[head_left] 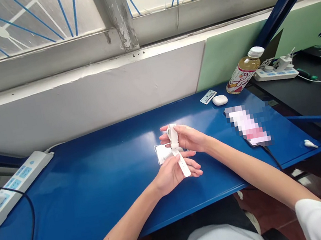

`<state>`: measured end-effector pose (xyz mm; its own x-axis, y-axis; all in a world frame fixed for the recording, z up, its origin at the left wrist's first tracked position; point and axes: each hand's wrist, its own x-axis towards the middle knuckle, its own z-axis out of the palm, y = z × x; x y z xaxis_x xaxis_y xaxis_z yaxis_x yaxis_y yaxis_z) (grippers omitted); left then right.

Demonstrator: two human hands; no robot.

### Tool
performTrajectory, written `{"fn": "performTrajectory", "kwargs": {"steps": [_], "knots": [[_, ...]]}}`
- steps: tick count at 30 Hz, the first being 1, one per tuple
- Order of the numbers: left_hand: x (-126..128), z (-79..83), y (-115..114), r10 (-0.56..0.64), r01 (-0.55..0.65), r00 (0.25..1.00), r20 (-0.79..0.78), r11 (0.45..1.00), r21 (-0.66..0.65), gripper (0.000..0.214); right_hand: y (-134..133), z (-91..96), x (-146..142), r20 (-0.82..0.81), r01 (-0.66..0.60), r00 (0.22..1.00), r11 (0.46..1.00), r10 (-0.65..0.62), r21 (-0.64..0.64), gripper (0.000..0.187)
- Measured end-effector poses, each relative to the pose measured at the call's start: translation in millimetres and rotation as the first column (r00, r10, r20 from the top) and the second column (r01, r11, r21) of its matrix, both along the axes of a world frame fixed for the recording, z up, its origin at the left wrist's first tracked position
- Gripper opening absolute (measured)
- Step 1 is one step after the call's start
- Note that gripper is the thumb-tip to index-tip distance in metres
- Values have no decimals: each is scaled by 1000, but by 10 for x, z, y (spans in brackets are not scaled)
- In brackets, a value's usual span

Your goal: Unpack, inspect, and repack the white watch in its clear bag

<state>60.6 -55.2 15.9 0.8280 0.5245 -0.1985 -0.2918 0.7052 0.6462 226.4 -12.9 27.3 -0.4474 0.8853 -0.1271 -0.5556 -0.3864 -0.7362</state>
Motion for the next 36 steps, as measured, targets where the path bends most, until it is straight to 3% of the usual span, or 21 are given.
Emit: {"fn": "performTrajectory", "kwargs": {"steps": [5,9,15,20,22,25,30,33,36], "knots": [[-25,-37,4,-50,51,999,-19,998,22,37,-52,25,-26,-31,-163,986,986,164,22,41],[-25,-21,10,-49,50,998,-35,998,30,35,-59,15,-28,-21,-141,990,990,141,19,36],[-2,49,27,62,-63,996,-69,998,-2,30,-29,14,5,-6,-54,998,998,55,22,34],[-28,80,37,55,-56,996,-76,998,-14,28,-9,33,-9,-63,-80,995,996,78,-25,42],[-45,86,39,31,-32,999,-37,999,-22,34,-2,67,2,-89,-35,995,999,33,-24,41],[-69,100,46,2,0,999,45,1000,-29,52,22,125,54,-115,130,985,991,-131,-15,36],[-102,102,67,61,-62,995,81,998,12,61,70,122,143,-79,361,930,932,-358,22,17],[-108,100,73,121,-125,990,76,991,44,57,64,77,141,-75,370,928,927,-365,57,30],[-97,108,73,151,-155,987,55,984,85,53,25,58,107,18,291,956,951,-294,103,43]]}}
